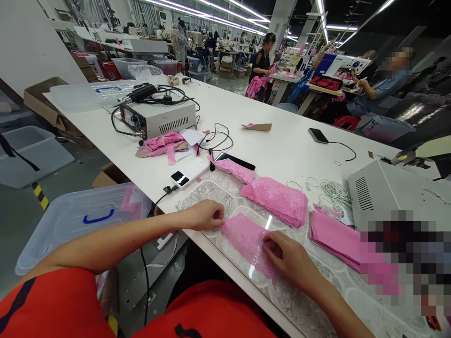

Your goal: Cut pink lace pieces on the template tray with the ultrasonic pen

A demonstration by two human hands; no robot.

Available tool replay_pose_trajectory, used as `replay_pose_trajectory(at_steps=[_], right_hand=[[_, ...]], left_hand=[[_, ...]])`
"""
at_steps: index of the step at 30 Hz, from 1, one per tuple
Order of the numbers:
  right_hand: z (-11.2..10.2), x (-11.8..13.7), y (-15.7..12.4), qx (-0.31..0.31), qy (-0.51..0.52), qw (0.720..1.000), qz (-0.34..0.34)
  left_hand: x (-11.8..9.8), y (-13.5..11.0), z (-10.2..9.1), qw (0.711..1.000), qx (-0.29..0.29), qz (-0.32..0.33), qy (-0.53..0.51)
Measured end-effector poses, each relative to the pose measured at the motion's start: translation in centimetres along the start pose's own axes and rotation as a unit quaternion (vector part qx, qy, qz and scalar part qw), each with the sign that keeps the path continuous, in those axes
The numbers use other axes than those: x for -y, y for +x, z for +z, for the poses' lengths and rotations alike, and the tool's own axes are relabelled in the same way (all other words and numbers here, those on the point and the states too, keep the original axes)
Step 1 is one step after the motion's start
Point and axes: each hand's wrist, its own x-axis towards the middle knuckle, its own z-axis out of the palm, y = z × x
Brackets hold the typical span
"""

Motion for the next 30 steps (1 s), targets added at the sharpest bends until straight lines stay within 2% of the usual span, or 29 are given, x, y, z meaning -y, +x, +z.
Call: replay_pose_trajectory(at_steps=[3, 6, 9, 12, 16, 19, 22, 26, 30], right_hand=[[-0.2, 0.2, -0.1, 0.015, -0.002, 1.000, 0.009], [-0.3, 0.2, -0.1, 0.018, 0.003, 1.000, 0.006], [-0.5, 0.0, 0.2, -0.004, 0.026, 1.000, -0.004], [-0.9, -0.7, 1.1, -0.074, 0.039, 0.997, -0.004], [-1.8, -2.2, 3.4, -0.167, 0.026, 0.986, 0.012], [-2.4, -3.6, 5.1, -0.190, 0.014, 0.981, 0.037], [-2.5, -4.9, 6.1, -0.187, 0.015, 0.981, 0.056], [-2.3, -5.7, 6.4, -0.190, 0.022, 0.980, 0.055], [-2.2, -5.9, 6.5, -0.192, 0.030, 0.980, 0.050]], left_hand=[[-0.1, 0.1, -0.9, 0.998, 0.035, -0.027, -0.037], [0.0, 0.0, -1.5, 0.999, 0.044, -0.018, 0.006], [0.0, 0.2, -1.9, 0.994, -0.009, 0.007, 0.108], [-0.6, 1.6, -1.9, 0.980, -0.092, 0.038, 0.173], [-1.8, 5.7, -1.4, 0.951, -0.146, 0.167, 0.217], [-2.6, 9.1, -1.0, 0.933, -0.143, 0.225, 0.241], [-3.2, 11.3, -1.2, 0.932, -0.140, 0.238, 0.235], [-3.0, 11.8, -2.2, 0.930, -0.144, 0.260, 0.218], [-2.2, 11.5, -2.2, 0.921, -0.123, 0.300, 0.216]])
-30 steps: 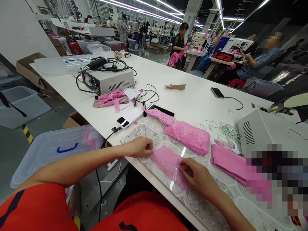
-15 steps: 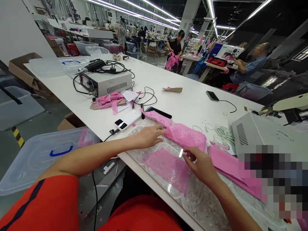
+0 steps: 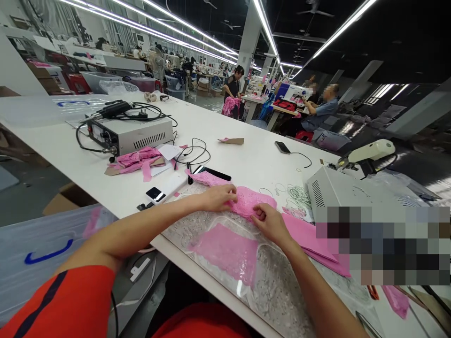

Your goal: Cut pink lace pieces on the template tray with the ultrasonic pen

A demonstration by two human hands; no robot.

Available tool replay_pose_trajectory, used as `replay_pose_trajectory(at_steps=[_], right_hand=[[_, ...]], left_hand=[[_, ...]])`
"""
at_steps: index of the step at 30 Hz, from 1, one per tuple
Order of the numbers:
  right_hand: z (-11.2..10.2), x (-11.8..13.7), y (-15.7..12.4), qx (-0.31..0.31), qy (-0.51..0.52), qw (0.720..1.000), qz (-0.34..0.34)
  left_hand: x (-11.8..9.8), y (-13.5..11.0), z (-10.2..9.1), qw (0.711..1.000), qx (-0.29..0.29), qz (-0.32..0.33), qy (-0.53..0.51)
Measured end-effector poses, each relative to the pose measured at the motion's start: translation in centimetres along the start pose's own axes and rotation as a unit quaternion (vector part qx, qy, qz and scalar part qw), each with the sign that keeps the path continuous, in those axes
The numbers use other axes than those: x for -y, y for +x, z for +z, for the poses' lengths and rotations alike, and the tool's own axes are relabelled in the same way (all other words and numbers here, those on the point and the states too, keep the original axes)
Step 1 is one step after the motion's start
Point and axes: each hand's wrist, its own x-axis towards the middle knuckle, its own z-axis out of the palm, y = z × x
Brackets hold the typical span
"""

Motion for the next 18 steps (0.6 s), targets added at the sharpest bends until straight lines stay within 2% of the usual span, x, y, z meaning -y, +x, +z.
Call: replay_pose_trajectory(at_steps=[5, 10, 14, 18], right_hand=[[-0.2, -0.1, 0.2, 0.000, 0.013, 1.000, 0.002], [-0.3, 0.1, 0.3, 0.005, 0.020, 1.000, 0.007], [-0.5, 0.3, 0.3, 0.006, 0.022, 1.000, 0.009], [-1.2, 1.2, 0.2, 0.000, 0.029, 1.000, 0.004]], left_hand=[[0.1, 0.6, 0.1, 1.000, -0.018, -0.012, -0.004], [0.2, 1.1, -0.4, 1.000, 0.001, 0.028, -0.013], [0.3, 1.2, -0.4, 1.000, -0.007, 0.019, -0.006], [-0.2, 2.4, -1.4, 0.999, -0.023, 0.017, -0.017]])
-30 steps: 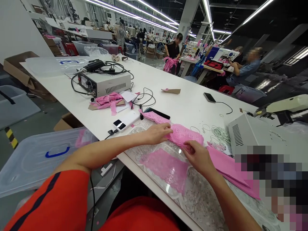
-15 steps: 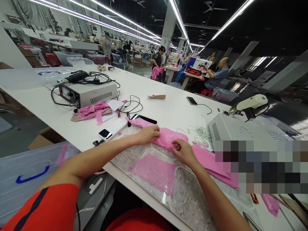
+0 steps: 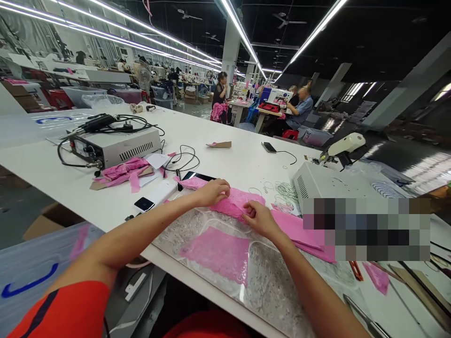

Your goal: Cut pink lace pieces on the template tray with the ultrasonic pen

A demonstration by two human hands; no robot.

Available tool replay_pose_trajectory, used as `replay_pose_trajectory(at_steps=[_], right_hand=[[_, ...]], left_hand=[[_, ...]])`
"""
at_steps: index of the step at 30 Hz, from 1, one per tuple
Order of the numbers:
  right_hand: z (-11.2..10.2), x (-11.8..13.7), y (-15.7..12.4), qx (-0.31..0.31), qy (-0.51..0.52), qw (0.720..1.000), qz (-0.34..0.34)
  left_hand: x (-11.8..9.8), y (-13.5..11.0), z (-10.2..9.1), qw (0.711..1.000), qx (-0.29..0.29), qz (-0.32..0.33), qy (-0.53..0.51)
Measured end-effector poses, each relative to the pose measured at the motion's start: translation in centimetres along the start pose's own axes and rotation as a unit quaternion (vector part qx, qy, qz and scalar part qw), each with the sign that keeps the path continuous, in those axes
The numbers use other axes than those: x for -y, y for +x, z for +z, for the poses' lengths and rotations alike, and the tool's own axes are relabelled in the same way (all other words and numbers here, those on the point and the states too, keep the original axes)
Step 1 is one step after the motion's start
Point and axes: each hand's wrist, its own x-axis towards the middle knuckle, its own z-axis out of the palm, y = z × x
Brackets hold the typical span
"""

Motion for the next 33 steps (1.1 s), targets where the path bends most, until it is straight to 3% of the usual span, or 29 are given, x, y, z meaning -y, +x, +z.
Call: replay_pose_trajectory(at_steps=[6, 8, 11, 13, 17, 21, 23, 26, 29, 33], right_hand=[[-0.8, 3.0, 1.0, -0.069, 0.018, 0.997, -0.011], [-1.2, 3.5, 1.5, -0.106, 0.034, 0.994, -0.001], [-2.2, 3.4, 1.4, -0.164, 0.068, 0.984, 0.018], [-3.0, 3.3, 0.7, -0.199, 0.093, 0.975, 0.037], [-4.3, 3.0, -2.0, -0.255, 0.129, 0.954, 0.090], [-5.3, 2.2, -5.9, -0.301, 0.131, 0.933, 0.147], [-5.8, 1.3, -8.4, -0.320, 0.116, 0.924, 0.176], [-6.1, -0.4, -12.7, -0.317, 0.090, 0.919, 0.217], [-5.7, -2.0, -17.1, -0.297, 0.047, 0.921, 0.248], [-5.1, -3.2, -21.9, -0.279, -0.025, 0.915, 0.292]], left_hand=[[-2.8, 3.3, -1.3, 0.999, -0.008, 0.037, -0.037], [-3.8, 3.7, -0.9, 0.997, -0.058, 0.014, -0.047], [-5.7, 3.0, 0.9, 0.976, -0.193, -0.081, -0.060], [-7.3, 2.1, 2.8, 0.964, -0.223, -0.128, -0.058], [-11.1, 1.6, 6.6, 0.973, -0.168, -0.161, -0.001], [-14.5, 3.1, 8.5, 0.978, -0.157, -0.133, 0.016], [-15.5, 3.7, 9.0, 0.987, -0.129, -0.094, 0.020], [-16.2, 3.5, 9.6, 0.999, -0.039, -0.003, 0.038], [-16.4, 2.1, 10.1, 0.995, 0.036, 0.085, 0.040], [-16.5, 0.0, 9.6, 0.980, 0.082, 0.177, 0.024]])
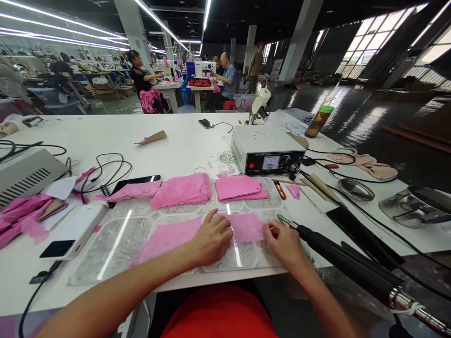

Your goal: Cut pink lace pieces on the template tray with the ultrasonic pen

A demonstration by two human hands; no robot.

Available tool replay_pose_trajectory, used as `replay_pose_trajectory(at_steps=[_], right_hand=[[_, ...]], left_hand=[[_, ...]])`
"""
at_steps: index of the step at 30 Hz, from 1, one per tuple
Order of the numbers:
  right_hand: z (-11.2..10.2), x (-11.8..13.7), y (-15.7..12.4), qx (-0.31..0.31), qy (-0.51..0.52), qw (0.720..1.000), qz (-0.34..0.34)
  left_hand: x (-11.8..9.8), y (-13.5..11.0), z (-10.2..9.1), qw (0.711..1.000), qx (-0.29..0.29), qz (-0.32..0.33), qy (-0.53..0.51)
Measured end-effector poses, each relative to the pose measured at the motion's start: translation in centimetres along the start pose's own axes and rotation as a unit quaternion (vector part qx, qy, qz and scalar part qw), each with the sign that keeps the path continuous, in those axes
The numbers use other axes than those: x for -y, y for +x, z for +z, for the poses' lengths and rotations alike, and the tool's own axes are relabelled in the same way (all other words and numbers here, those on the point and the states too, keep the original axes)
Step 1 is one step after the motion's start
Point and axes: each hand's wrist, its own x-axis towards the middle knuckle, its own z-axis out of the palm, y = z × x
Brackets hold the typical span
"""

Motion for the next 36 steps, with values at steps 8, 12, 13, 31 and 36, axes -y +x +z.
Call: replay_pose_trajectory(at_steps=[8, 12, 13, 31, 36], right_hand=[[-1.5, 0.1, -1.7, 0.036, -0.120, 0.986, -0.106], [-1.1, -0.1, -1.3, 0.058, -0.205, 0.966, -0.146], [-1.0, -0.5, -1.4, 0.044, -0.222, 0.965, -0.134], [-0.3, 1.7, 5.7, -0.002, -0.030, 0.990, -0.135], [-0.5, 0.2, 7.8, 0.013, -0.030, 0.992, -0.122]], left_hand=[[0.6, -0.9, -1.1, 0.993, 0.024, 0.035, -0.109], [1.1, -0.8, -0.1, 0.996, 0.031, 0.034, -0.071], [1.1, -0.9, 0.0, 0.997, 0.033, 0.034, -0.067], [7.6, 9.3, -2.4, 0.975, 0.045, -0.193, -0.096], [8.9, 10.3, -1.6, 0.965, 0.069, -0.204, -0.152]])
